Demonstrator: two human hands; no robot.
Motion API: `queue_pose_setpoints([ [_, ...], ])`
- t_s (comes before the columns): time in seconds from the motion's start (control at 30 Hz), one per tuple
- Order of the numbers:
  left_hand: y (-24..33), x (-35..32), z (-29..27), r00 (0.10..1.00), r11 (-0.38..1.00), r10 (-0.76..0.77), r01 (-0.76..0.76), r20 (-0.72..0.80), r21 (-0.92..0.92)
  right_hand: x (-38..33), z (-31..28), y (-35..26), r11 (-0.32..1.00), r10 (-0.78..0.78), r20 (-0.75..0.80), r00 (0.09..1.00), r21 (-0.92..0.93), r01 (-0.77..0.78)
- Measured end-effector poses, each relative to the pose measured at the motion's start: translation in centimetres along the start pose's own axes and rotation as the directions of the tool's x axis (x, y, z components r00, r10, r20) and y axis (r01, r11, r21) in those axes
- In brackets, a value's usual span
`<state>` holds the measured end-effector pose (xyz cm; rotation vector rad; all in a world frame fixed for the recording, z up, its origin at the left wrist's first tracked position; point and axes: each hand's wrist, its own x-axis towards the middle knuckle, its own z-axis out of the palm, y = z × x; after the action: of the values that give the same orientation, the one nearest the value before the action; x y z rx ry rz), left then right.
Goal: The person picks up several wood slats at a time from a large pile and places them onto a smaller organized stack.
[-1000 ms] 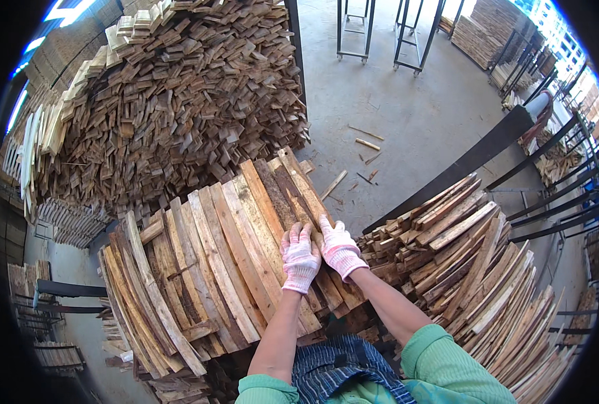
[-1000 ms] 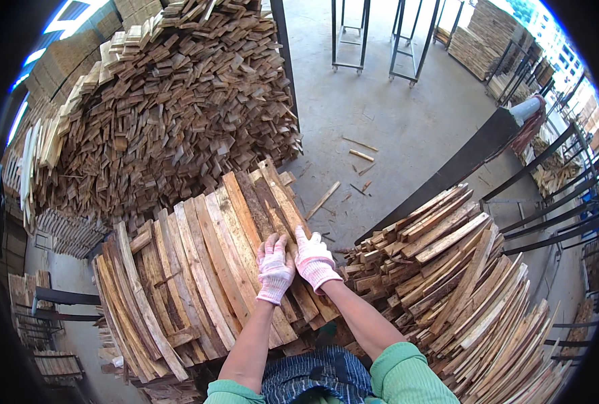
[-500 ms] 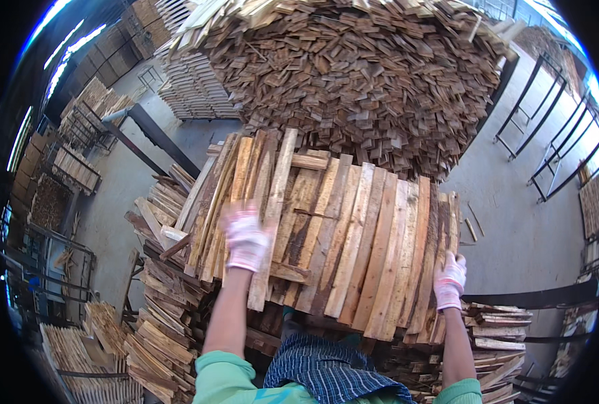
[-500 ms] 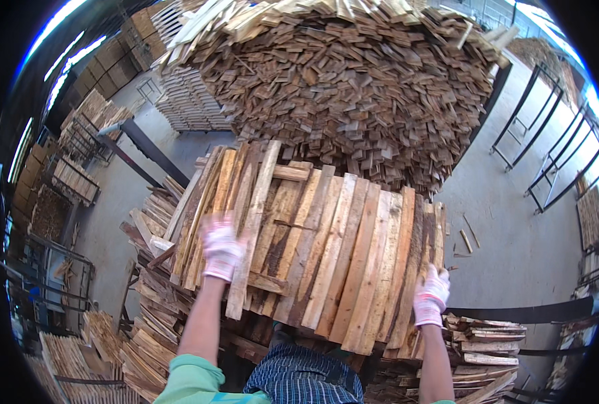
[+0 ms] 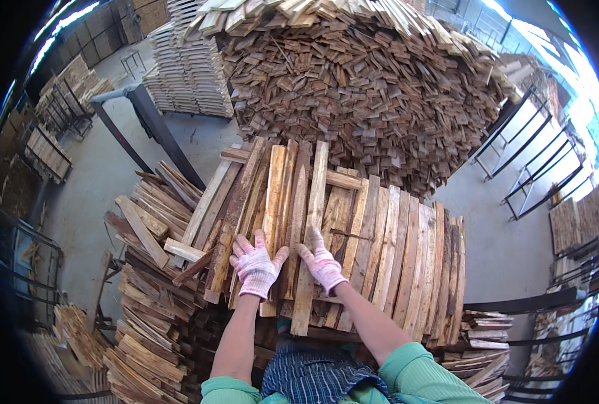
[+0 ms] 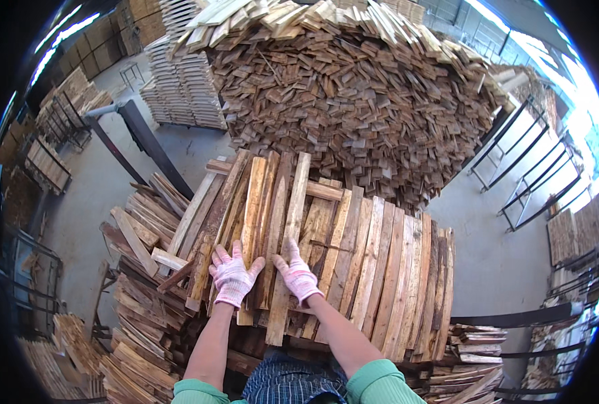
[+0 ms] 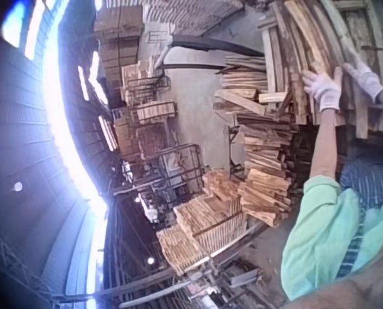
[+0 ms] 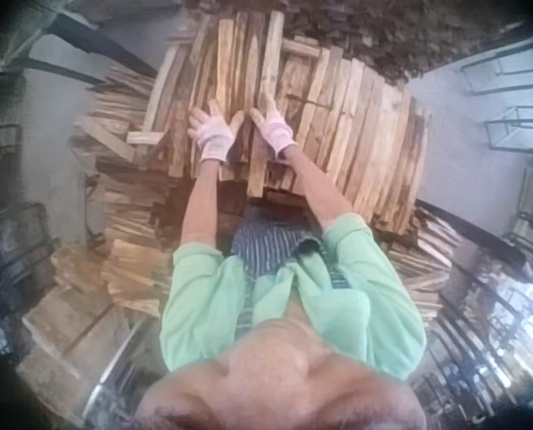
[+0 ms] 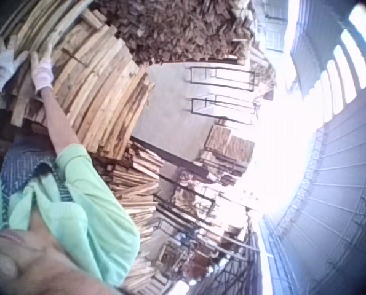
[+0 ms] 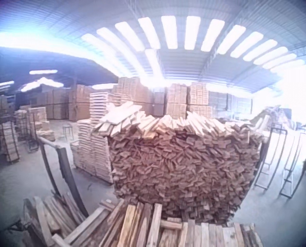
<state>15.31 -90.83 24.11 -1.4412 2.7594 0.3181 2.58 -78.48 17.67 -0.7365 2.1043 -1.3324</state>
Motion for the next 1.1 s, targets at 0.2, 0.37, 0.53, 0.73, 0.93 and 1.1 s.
queue_pose_setpoints([
  [0.2,-5.5,1.4,-5.1,0.971,0.916,0.230,-0.196,0.058,-0.350,0.0,-4.3,-1.6,0.999,0.017,-0.130,0.991,-0.031,-0.021],
  [0.37,-10.9,9.9,-6.3,0.985,0.900,0.031,0.048,0.171,-0.434,-0.7,-4.9,-9.8,0.890,0.441,-0.107,0.891,-0.076,-0.450],
  [0.53,-9.3,15.3,-2.0,0.911,0.714,0.240,0.068,0.335,-0.697,1.6,2.6,-6.3,0.820,0.016,-0.282,0.959,-0.545,-0.174],
  [0.73,-11.3,16.4,-4.2,0.866,0.590,0.191,0.275,0.462,-0.759,1.6,3.3,-8.4,0.692,0.197,-0.257,0.946,-0.647,-0.320],
  [0.93,-13.0,17.0,-4.0,0.903,0.869,0.082,0.143,0.422,-0.474,2.1,4.7,-11.8,0.596,0.270,-0.214,0.939,-0.729,-0.337],
  [1.1,-11.9,16.0,-8.0,0.910,0.816,0.137,0.120,0.391,-0.566,0.8,-3.6,-12.9,0.927,0.326,0.066,0.943,-0.217,-0.305],
])
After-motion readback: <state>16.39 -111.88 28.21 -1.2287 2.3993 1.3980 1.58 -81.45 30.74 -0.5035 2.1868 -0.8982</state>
